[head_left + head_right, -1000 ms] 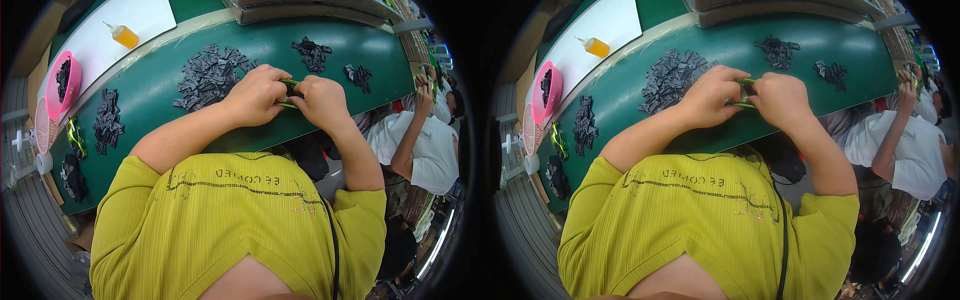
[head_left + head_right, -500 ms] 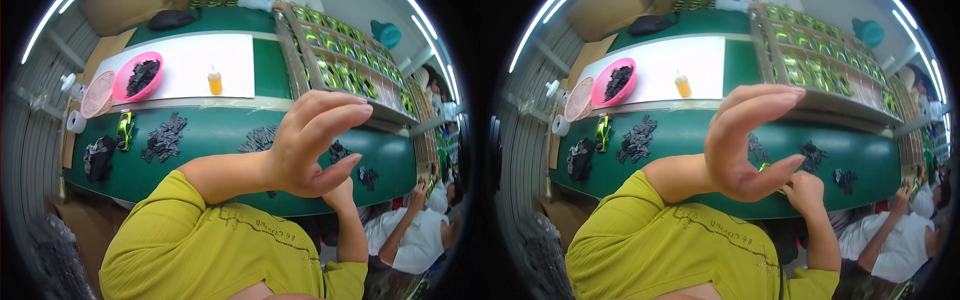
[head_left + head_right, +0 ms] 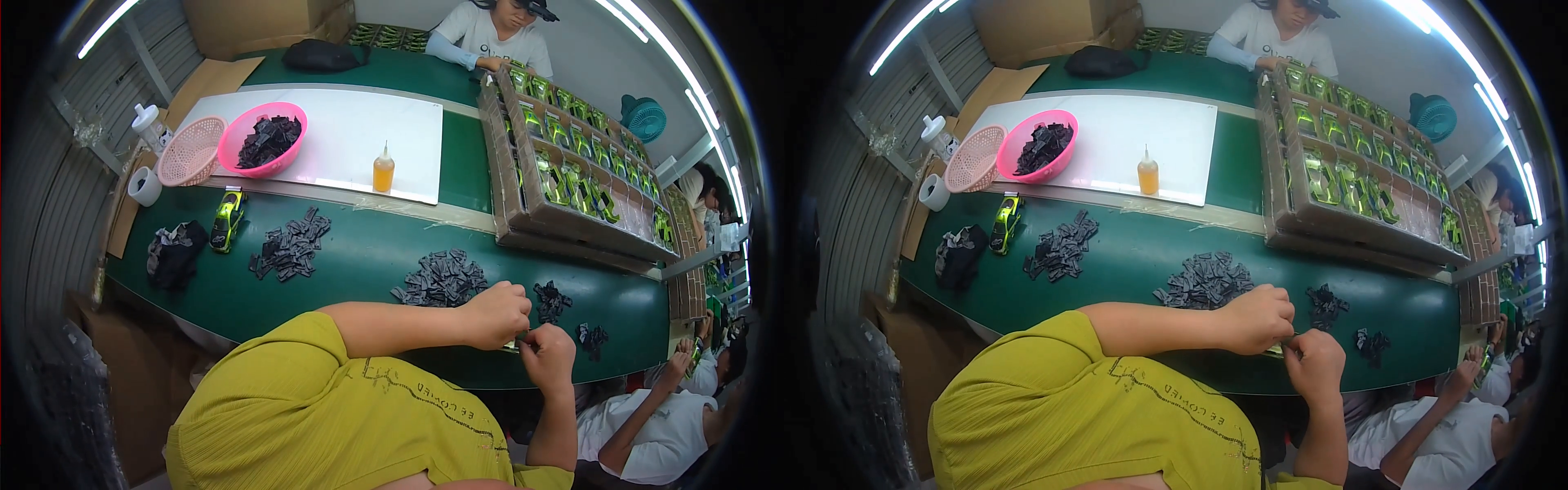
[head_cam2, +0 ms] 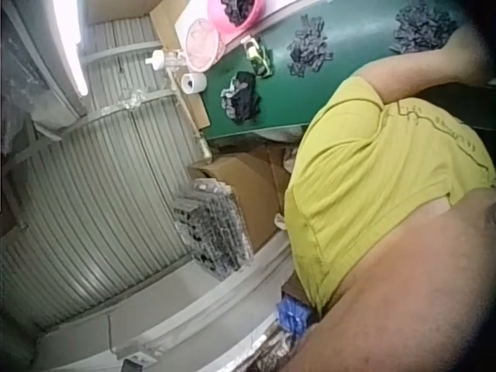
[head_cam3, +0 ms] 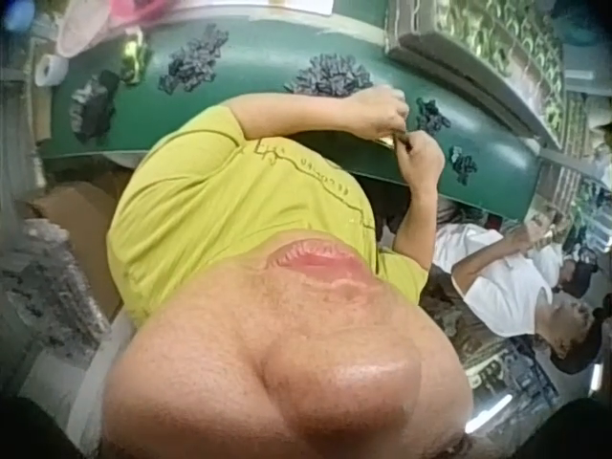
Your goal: The person assembles toy car covers by inserting black plastic clips into them by hand, then places the completed covers into a compartment tray.
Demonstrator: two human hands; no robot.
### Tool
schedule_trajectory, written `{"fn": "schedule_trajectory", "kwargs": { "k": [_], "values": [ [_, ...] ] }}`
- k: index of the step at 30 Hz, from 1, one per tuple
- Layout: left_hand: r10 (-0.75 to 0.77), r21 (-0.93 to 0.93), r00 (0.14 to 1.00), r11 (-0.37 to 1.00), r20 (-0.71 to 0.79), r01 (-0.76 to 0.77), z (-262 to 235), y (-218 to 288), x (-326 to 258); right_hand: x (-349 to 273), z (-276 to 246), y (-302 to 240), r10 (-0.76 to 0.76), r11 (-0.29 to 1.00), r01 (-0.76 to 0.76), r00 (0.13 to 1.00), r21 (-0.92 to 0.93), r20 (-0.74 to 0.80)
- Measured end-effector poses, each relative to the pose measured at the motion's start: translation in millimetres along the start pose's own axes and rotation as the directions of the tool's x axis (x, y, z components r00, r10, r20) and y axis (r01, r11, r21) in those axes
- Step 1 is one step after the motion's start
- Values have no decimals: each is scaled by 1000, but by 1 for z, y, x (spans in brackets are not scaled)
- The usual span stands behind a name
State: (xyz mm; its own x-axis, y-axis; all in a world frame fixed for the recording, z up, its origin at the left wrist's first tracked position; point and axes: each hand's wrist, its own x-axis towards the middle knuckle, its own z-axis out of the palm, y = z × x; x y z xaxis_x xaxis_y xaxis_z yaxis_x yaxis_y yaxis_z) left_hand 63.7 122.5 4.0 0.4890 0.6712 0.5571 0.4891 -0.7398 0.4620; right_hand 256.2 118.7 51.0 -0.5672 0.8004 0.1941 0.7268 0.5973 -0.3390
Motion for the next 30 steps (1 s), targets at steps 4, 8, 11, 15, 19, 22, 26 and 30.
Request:
{"fn": "schedule_trajectory", "kwargs": {
  "k": [4,8,11,15,19,22,26,30],
  "values": [
    [66,-50,996,996,-58,-69,-1,2,-4,-5,-1,-6,-75,996,78,993,32,-89],
    [96,-7,994,995,-50,-96,1,-1,-3,-8,-3,-4,54,951,-29,996,308,-75],
    [165,45,976,986,-139,-160,0,-2,-1,-11,1,8,357,469,-383,906,796,226],
    [231,43,962,973,-145,-227,-8,0,5,-12,1,19,331,170,-344,903,924,275],
    [220,25,943,975,-250,-221,-36,13,21,-8,-1,17,373,45,-268,898,962,233],
    [117,42,918,993,-379,-109,-79,22,37,-11,0,21,409,109,-226,898,968,164],
    [-13,-60,762,998,-648,-34,-112,19,58,-25,2,25,461,248,-248,881,937,111],
    [32,50,777,999,-628,0,-112,10,63,-35,6,32,515,344,-270,855,899,60]
  ]
}}
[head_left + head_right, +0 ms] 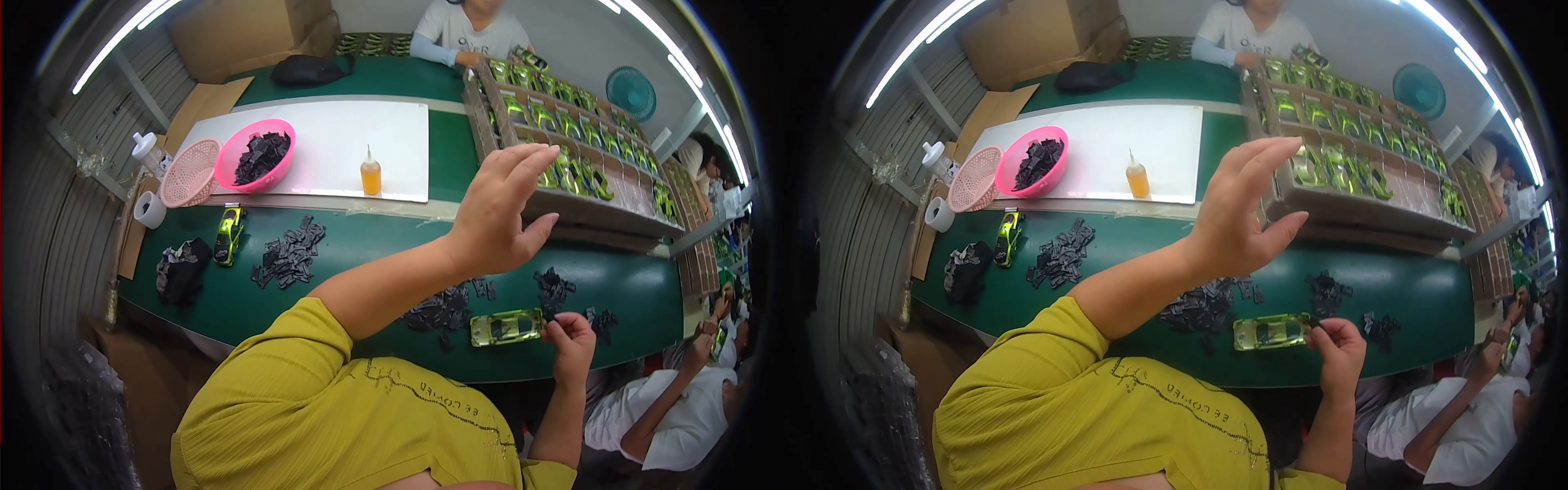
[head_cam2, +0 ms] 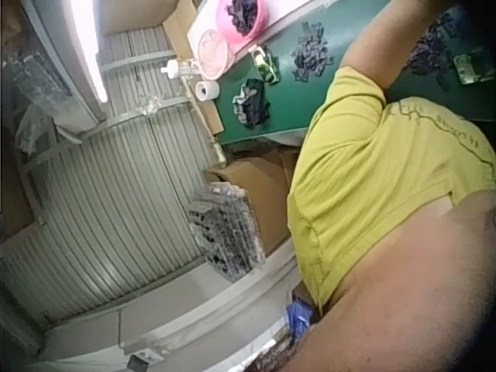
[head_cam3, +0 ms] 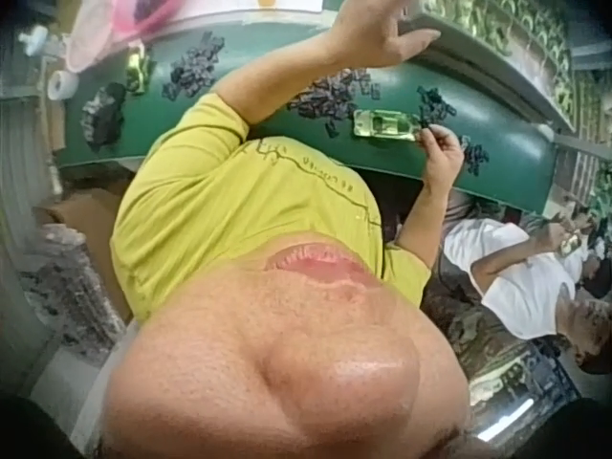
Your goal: The person assembles toy car covers by inserting black plastic clips into them by hand, then places the completed covers into a compartment tray.
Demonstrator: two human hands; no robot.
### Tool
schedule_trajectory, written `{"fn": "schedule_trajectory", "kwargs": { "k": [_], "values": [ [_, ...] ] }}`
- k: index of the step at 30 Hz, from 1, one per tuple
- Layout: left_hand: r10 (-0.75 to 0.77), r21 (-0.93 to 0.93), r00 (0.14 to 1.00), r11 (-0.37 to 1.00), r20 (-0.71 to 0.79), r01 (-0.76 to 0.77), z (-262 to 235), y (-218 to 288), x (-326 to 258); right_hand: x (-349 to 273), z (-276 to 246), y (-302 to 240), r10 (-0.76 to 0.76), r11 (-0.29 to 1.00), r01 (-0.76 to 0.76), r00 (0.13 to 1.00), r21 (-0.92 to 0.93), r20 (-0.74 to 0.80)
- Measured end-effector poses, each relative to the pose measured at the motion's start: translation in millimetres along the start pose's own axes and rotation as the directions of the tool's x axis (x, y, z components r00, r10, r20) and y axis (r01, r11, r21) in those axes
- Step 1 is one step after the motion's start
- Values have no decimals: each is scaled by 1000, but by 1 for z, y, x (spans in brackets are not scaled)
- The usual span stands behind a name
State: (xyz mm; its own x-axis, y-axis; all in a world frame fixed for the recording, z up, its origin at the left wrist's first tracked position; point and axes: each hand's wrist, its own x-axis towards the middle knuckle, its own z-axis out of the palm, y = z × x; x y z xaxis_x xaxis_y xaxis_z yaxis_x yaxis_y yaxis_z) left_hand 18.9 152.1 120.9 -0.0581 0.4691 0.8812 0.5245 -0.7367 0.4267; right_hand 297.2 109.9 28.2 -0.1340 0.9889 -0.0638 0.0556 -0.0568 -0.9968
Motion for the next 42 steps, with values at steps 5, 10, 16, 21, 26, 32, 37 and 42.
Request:
{"fn": "schedule_trajectory", "kwargs": {
  "k": [5,10,16,21,26,32,37,42],
  "values": [
    [-169,0,941,984,294,177,24,-3,-48,7,6,-5,-135,979,141,990,-145,49],
    [-261,66,720,955,643,288,56,-13,-92,11,3,2,-255,882,249,966,-400,39],
    [-459,354,280,866,843,353,58,-9,-109,4,10,-1,-411,685,436,893,-584,184],
    [-364,129,482,882,797,453,58,-15,-124,8,23,3,-450,611,515,851,-601,272],
    [-373,93,506,865,778,494,59,-17,-127,12,23,13,-399,545,489,866,-681,302],
    [-437,136,433,810,788,571,61,-19,-127,13,30,24,-429,526,458,871,-716,242],
    [-399,104,478,841,783,531,63,-20,-129,15,31,28,-447,549,445,871,-708,202],
    [-414,122,475,838,777,532,64,-22,-131,14,35,33,-496,520,467,847,-716,192]
  ]
}}
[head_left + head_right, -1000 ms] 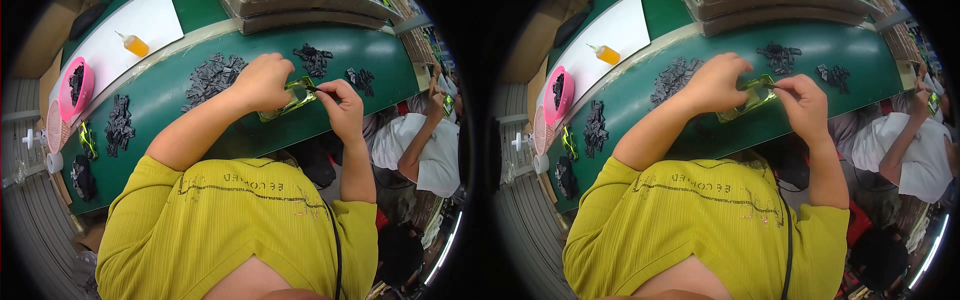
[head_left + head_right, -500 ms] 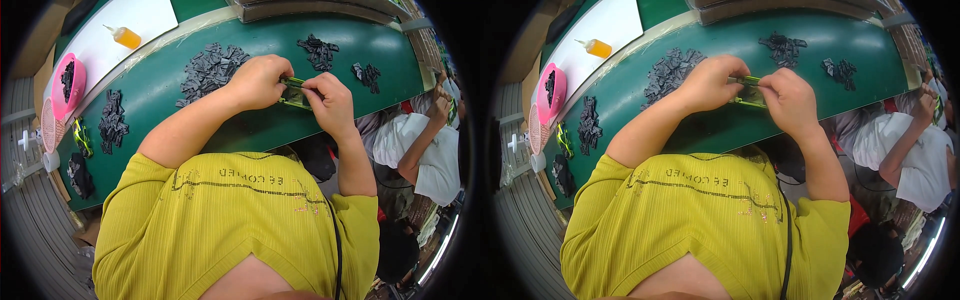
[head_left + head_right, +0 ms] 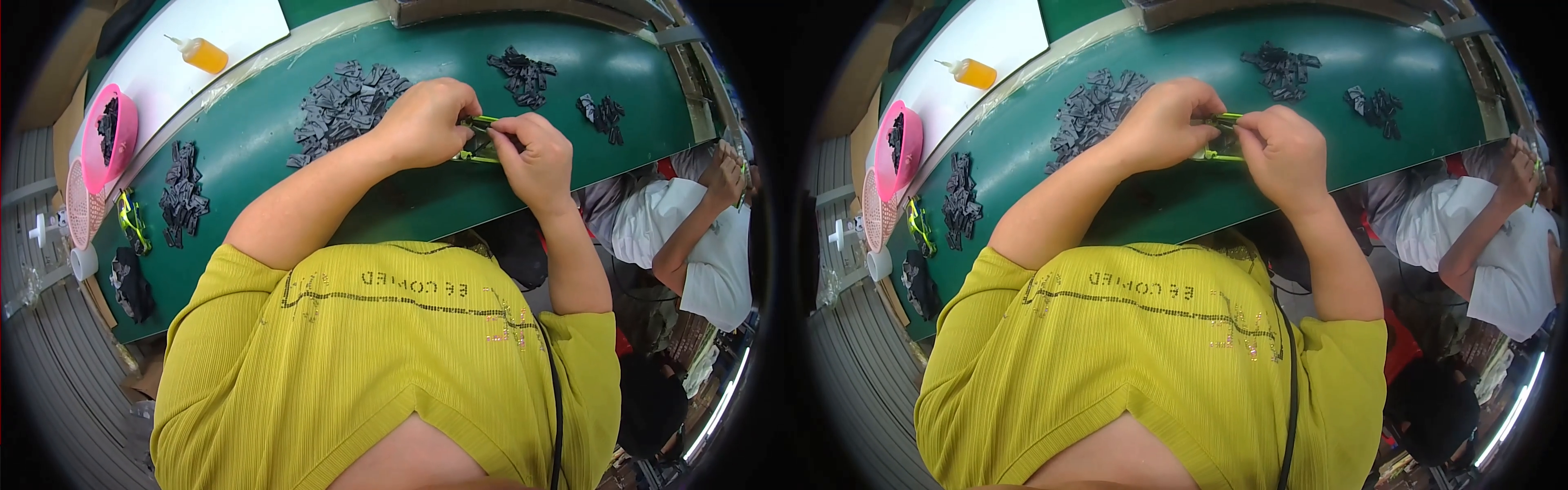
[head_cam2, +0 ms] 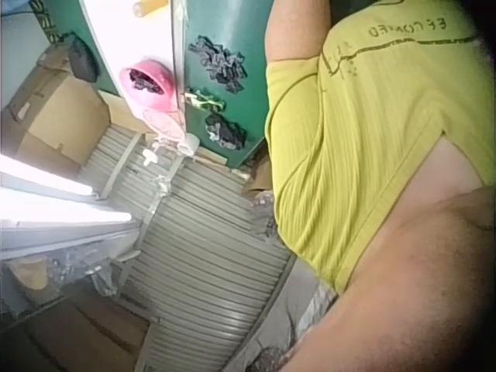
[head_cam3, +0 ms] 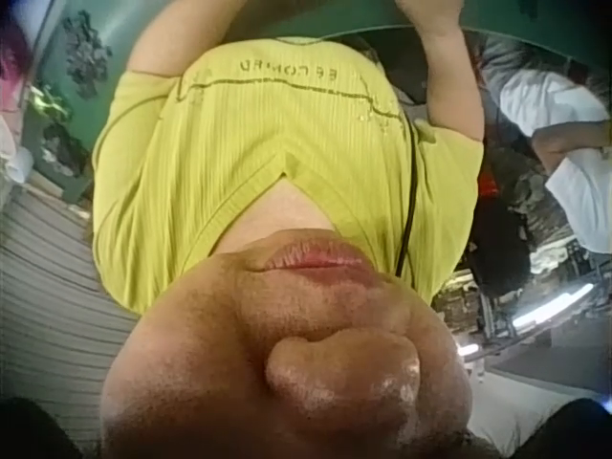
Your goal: The person assembles toy car covers by inserting black plastic clips into them by hand, then places the completed covers into a compartment tray.
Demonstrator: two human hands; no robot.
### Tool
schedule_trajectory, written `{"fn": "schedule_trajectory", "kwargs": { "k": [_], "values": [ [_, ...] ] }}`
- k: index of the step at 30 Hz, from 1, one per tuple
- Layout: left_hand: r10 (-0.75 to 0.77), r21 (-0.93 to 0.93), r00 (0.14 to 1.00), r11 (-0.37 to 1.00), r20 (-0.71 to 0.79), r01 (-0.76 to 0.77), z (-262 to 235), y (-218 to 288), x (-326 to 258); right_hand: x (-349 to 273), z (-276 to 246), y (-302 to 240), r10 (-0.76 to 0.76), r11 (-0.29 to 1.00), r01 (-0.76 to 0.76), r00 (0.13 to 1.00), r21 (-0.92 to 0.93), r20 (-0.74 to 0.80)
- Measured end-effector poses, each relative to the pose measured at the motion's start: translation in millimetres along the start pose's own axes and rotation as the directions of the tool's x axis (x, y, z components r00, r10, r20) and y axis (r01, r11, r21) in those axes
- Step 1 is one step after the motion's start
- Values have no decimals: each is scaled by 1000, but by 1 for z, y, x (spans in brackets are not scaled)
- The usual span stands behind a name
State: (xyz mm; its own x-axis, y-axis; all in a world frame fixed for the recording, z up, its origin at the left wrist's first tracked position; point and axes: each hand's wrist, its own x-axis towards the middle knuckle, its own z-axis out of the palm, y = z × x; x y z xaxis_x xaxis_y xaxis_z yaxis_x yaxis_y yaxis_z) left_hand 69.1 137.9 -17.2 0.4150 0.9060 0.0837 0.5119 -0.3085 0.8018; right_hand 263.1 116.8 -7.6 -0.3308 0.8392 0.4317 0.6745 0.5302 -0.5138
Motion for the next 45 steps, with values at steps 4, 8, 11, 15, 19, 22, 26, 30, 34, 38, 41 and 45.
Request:
{"fn": "schedule_trajectory", "kwargs": {
  "k": [4,8,11,15,19,22,26,30,34,38,41,45],
  "values": [
    [1,-25,999,1000,-46,-2,1,1,0,0,3,1,-98,994,97,995,-50,-22],
    [38,53,998,998,-42,-35,0,3,3,0,2,0,-157,986,151,985,-75,-74],
    [42,47,997,998,-58,-39,0,1,5,2,-2,-4,-145,976,142,989,-164,-8],
    [3,26,998,1000,-60,-1,-2,-1,6,16,-7,-13,-143,966,121,986,-228,-82],
    [48,77,996,996,-69,-43,-1,1,6,20,-11,9,-256,939,270,962,-215,91],
    [118,138,988,985,-96,-104,0,2,2,25,-16,11,-317,880,385,912,-280,259],
    [269,224,956,945,-113,-239,3,-2,6,30,-18,16,-357,848,463,858,-256,370],
    [265,279,958,933,-111,-226,2,0,6,37,-23,17,-327,877,440,840,-192,433],
    [262,302,965,921,-8,-247,-6,-2,11,37,-17,19,-345,861,471,819,-194,458],
    [355,416,935,847,20,-331,-3,2,7,36,-18,15,-352,840,494,812,-226,466],
    [348,357,938,875,10,-328,-5,0,12,34,-18,19,-296,889,414,847,-199,442],
    [327,345,943,880,58,-327,-3,-2,13,42,-18,21,-290,869,460,772,-183,565]
  ]
}}
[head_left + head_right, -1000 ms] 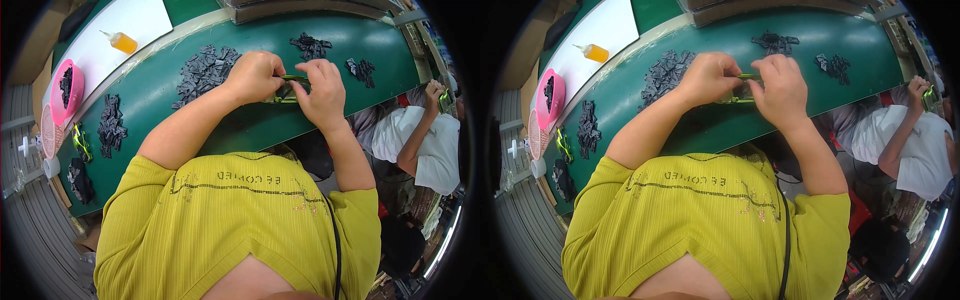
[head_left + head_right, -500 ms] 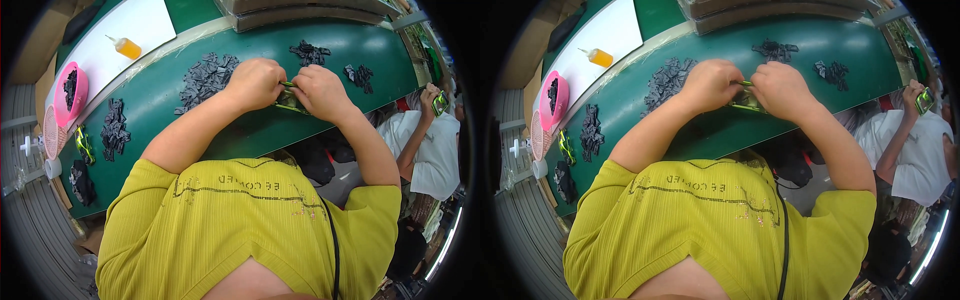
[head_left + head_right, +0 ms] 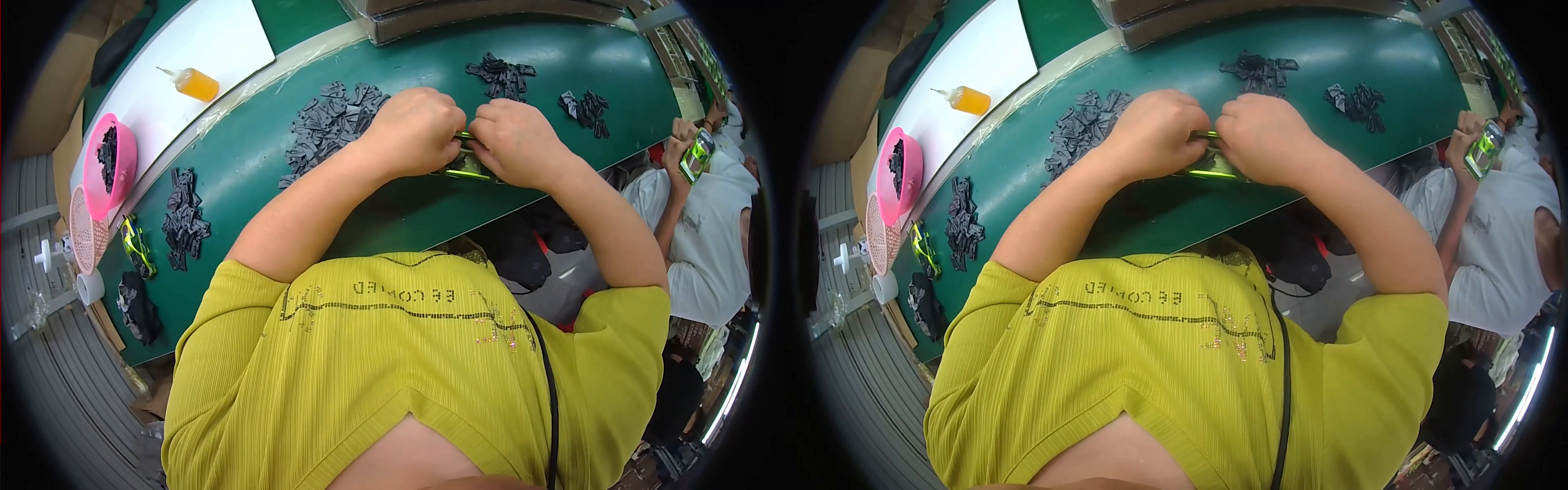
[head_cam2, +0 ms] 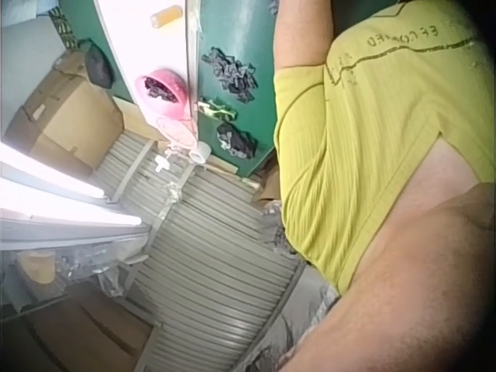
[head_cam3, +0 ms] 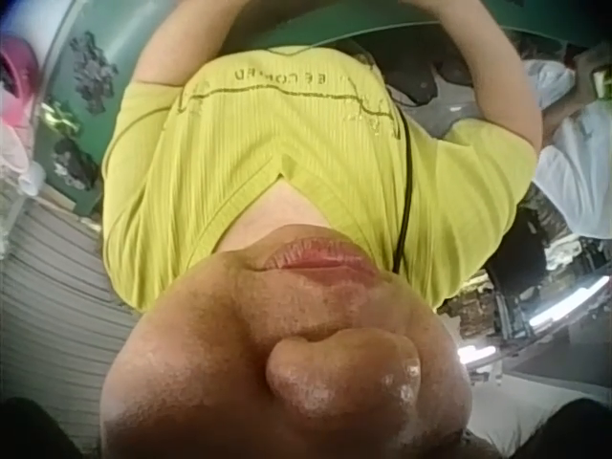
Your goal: The person assembles toy car covers by inserting black plastic clips into them by hand, then places the completed covers into a compartment tray.
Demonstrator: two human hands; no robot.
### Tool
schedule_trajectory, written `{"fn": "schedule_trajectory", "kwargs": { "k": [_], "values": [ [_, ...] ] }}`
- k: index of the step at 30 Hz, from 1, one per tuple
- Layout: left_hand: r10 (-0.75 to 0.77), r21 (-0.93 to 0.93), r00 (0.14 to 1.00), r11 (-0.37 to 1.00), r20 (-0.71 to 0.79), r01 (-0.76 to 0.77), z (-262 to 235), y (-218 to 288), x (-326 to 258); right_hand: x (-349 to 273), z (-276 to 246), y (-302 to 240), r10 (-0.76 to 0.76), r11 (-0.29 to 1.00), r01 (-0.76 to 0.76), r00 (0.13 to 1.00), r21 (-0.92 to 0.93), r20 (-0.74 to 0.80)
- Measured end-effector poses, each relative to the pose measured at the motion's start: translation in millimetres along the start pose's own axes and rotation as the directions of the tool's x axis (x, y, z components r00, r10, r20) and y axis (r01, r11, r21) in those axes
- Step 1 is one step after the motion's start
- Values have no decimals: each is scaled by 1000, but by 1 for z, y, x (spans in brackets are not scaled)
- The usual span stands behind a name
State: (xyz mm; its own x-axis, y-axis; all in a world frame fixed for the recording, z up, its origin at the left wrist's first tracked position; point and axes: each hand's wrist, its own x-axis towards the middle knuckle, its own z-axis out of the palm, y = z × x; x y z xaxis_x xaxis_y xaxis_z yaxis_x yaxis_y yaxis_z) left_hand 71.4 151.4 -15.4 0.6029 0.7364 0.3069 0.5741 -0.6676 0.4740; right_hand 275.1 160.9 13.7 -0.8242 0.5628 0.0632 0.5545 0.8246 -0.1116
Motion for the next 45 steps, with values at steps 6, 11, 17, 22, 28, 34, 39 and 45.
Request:
{"fn": "schedule_trajectory", "kwargs": {
  "k": [6,11,17,22,28,34,39,45],
  "values": [
    [55,39,998,998,34,-56,-3,4,1,5,-1,-1,-63,997,67,994,-48,87],
    [36,-67,998,997,-42,-39,-3,0,-5,0,-2,2,-36,998,31,996,55,83],
    [55,-48,998,997,8,-55,0,2,-4,-1,-5,-2,-20,996,11,994,85,110],
    [-24,-168,1000,985,-8,23,1,-4,-6,-5,-4,-4,35,997,-41,995,66,92],
    [45,62,999,997,19,-46,-3,11,-7,0,-2,-8,-67,998,69,995,-16,77],
    [19,-115,999,993,-44,-24,0,4,-7,-5,4,-5,-12,1000,13,999,-11,48],
    [26,-39,998,999,60,-24,0,3,-2,0,-2,-11,-19,998,28,988,-56,152],
    [21,20,999,1000,35,-22,5,7,-5,-6,2,-8,15,1000,-13,995,-19,103]
  ]
}}
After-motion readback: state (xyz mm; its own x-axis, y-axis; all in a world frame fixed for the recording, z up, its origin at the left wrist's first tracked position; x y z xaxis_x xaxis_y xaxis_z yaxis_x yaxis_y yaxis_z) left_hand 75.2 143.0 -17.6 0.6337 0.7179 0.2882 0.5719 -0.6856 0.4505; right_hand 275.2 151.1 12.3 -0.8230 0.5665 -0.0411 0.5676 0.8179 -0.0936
